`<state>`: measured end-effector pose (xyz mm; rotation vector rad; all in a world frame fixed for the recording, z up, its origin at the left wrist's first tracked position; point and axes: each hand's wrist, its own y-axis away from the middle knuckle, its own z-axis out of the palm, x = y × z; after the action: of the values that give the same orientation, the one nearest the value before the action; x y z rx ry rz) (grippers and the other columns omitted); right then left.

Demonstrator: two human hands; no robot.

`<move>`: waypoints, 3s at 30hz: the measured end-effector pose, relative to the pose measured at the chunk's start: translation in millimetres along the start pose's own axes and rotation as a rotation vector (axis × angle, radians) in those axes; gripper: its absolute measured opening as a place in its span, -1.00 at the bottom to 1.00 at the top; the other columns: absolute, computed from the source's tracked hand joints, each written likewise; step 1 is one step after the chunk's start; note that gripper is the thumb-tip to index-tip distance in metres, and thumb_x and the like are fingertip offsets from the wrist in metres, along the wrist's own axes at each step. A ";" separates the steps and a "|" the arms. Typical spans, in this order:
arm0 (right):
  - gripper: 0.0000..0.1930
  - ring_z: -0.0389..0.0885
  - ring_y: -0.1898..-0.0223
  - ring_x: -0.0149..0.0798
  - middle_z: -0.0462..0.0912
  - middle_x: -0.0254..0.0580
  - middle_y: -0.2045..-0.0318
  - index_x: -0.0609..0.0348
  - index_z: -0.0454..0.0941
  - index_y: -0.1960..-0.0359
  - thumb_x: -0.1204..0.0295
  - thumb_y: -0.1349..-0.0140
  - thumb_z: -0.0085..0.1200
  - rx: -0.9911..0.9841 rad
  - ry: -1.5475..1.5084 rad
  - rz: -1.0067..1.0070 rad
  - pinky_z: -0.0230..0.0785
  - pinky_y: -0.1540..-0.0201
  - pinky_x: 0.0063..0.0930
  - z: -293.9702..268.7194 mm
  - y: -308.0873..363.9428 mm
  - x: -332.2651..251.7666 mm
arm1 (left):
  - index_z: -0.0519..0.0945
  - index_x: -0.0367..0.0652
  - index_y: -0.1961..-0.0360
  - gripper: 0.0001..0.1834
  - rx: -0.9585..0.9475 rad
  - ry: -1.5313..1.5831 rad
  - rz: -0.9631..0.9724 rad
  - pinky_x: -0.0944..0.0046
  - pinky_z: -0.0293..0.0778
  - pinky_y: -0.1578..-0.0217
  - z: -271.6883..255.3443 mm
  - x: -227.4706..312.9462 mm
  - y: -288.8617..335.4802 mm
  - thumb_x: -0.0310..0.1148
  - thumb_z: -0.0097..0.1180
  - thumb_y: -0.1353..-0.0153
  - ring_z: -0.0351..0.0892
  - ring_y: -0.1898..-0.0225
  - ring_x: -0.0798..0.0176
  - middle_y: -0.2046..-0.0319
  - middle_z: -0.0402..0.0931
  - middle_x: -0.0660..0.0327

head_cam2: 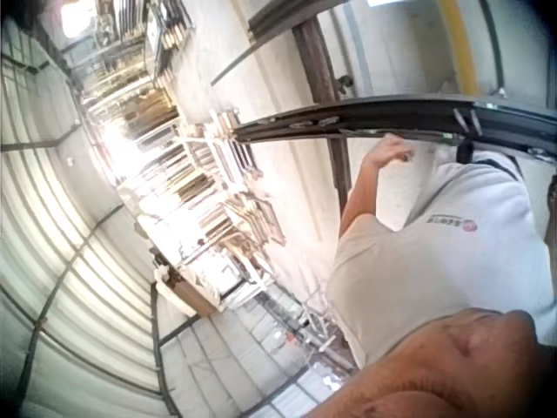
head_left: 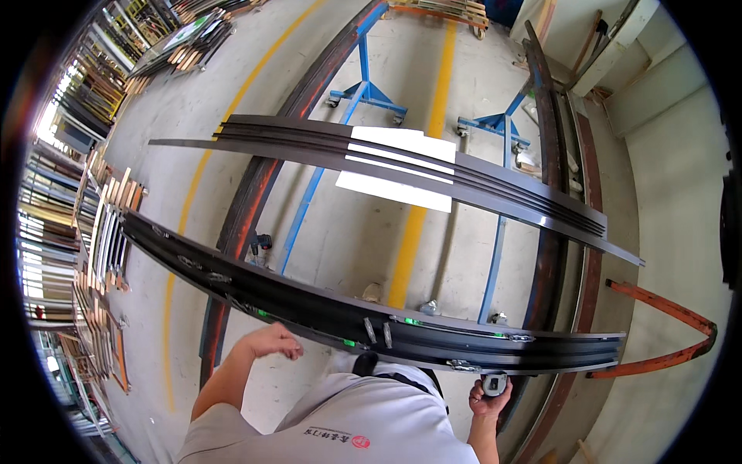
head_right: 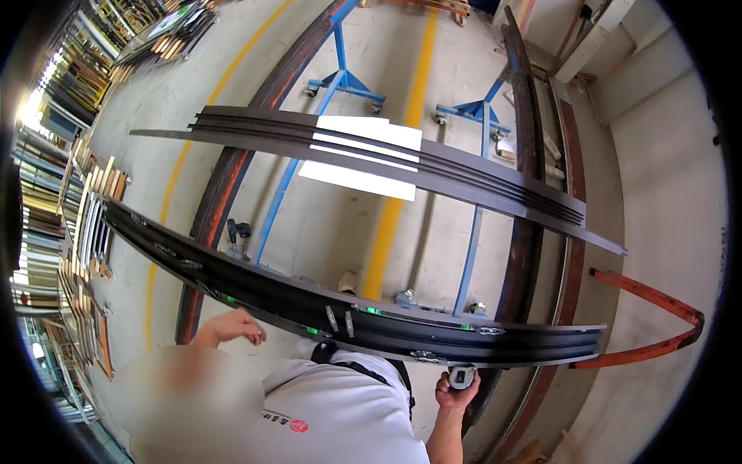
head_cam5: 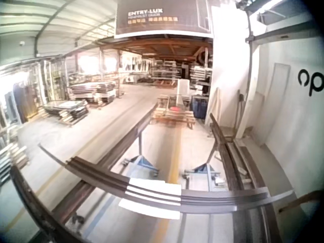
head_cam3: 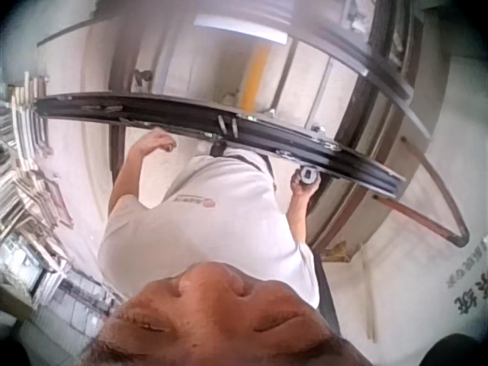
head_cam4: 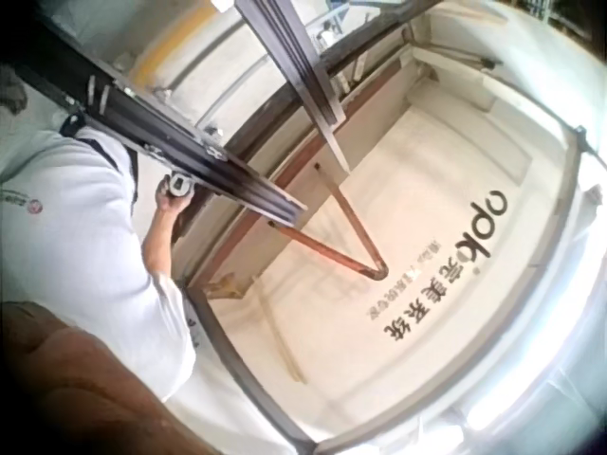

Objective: The person measures a black metal frame component with a measuring tape and attaches small metal clips into the track of the frame.

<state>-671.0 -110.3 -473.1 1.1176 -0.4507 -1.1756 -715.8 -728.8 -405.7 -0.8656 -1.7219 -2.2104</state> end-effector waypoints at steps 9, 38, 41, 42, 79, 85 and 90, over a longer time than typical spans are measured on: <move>-0.41 0.37 0.72 -0.25 0.47 -0.19 0.65 0.00 0.55 0.30 -0.32 -0.21 -0.01 0.274 -0.051 -0.150 0.08 0.74 -0.52 57.8 17.0 26.0 | 0.66 -0.31 0.23 -0.66 0.795 -0.975 0.808 -0.02 0.51 0.16 -161.5 322.5 -183.0 -0.21 0.24 -0.12 0.65 0.22 -0.08 0.35 0.62 -0.07; -0.53 0.45 0.68 -0.27 0.62 -0.27 0.52 -0.08 0.60 0.19 -0.20 -0.30 0.00 0.460 0.071 -0.187 0.14 0.73 -0.53 51.2 27.0 43.9 | 0.66 -0.27 0.12 -0.72 0.910 -0.929 1.145 0.01 0.58 0.09 -148.8 297.9 -219.3 -0.40 0.30 -0.13 0.65 0.11 -0.12 0.17 0.65 0.00; -0.67 0.58 0.53 -0.33 0.73 -0.26 0.31 -0.17 0.61 0.11 -0.04 -0.39 -0.03 0.498 0.118 -0.312 0.27 0.65 -0.52 42.2 38.1 50.5 | 0.66 -0.25 0.14 -0.73 0.727 -0.938 1.130 0.04 0.57 0.15 -96.9 270.7 -188.7 -0.45 0.33 -0.11 0.64 0.16 -0.11 0.19 0.64 0.01; -0.69 0.64 0.38 -0.35 0.74 -0.31 0.29 -0.19 0.62 0.10 -0.02 -0.39 -0.01 0.516 0.115 -0.276 0.41 0.47 -0.44 21.7 41.4 45.8 | 0.66 -0.24 0.16 -0.74 0.628 -0.947 1.100 0.05 0.57 0.18 -76.4 257.6 -174.7 -0.46 0.33 -0.10 0.64 0.19 -0.10 0.21 0.64 0.01; 0.06 0.68 0.21 0.29 0.69 0.22 0.22 -0.13 -0.28 -0.63 0.18 -0.25 0.23 0.504 2.163 -0.755 0.54 0.15 0.08 12.1 56.3 -112.1 | 0.59 -0.20 -0.06 -0.54 0.723 -1.381 0.743 0.02 0.63 0.15 108.0 38.9 -55.6 -0.32 0.30 -0.12 0.60 0.00 -0.03 0.06 0.61 0.08; 0.00 0.70 0.24 0.34 0.72 0.27 0.34 -0.14 -0.13 -0.62 0.19 -0.21 0.24 0.229 2.027 -0.790 0.54 0.13 0.14 26.9 75.3 -25.7 | 0.57 -0.21 -0.06 -0.59 0.893 -1.429 0.335 -0.05 0.56 0.03 -22.0 -4.6 30.2 -0.53 0.10 -0.13 0.56 -0.02 -0.14 0.05 0.60 0.01; 0.19 0.71 0.28 0.30 0.71 0.31 0.35 0.15 -0.52 -0.58 0.12 -0.22 0.23 0.216 2.130 -0.546 0.56 0.09 0.07 33.4 57.6 24.9 | 0.58 -0.22 -0.12 -0.58 0.897 -1.554 0.332 -0.11 0.50 -0.08 -110.8 -60.5 56.3 -0.43 0.08 -0.21 0.53 -0.09 -0.19 0.01 0.58 -0.09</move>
<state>-659.2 -149.5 -415.0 2.0398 1.4447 0.1654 -674.3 -860.5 -410.0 -2.4582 -2.2848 -0.0633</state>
